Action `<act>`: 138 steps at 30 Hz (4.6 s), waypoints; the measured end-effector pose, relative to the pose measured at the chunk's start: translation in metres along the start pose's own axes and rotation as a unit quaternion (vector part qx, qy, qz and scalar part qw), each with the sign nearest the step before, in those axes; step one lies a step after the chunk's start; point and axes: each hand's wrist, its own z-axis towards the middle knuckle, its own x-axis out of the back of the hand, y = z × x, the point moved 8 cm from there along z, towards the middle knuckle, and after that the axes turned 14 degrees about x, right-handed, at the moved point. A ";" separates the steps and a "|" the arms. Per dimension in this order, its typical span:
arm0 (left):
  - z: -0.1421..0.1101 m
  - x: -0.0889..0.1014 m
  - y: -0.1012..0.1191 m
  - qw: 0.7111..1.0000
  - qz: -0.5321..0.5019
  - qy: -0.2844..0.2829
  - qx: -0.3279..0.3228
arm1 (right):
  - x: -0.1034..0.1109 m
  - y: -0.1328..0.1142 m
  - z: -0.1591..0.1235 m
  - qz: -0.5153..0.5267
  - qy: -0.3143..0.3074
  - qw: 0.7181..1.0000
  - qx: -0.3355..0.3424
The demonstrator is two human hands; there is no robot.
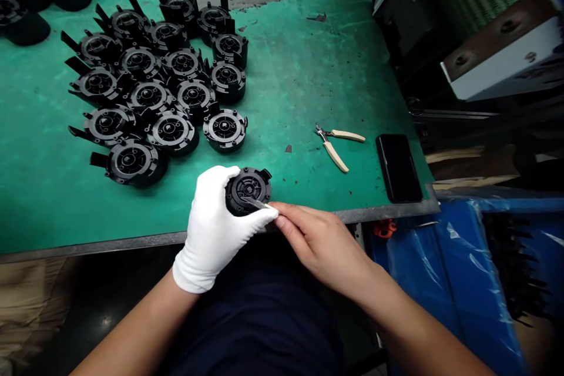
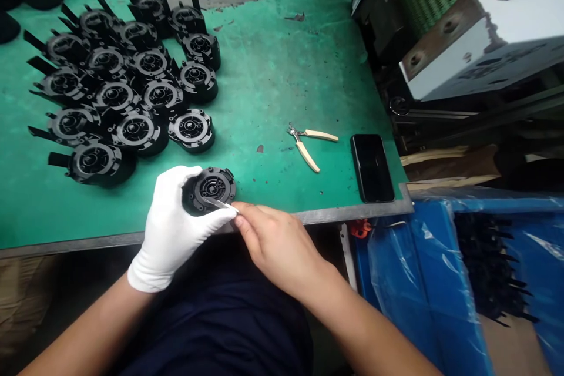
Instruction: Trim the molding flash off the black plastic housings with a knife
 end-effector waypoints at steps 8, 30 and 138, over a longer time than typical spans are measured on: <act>-0.007 0.000 0.004 1.000 -0.007 -0.004 0.000 | 0.017 0.015 0.011 -0.095 -0.020 0.995 0.020; -0.003 -0.006 0.001 0.999 -0.029 -0.029 0.011 | 0.019 0.016 0.011 -0.177 -0.003 0.983 0.041; -0.009 -0.005 -0.005 0.995 -0.024 -0.086 0.048 | 0.006 0.007 -0.018 -0.080 -0.051 0.995 0.043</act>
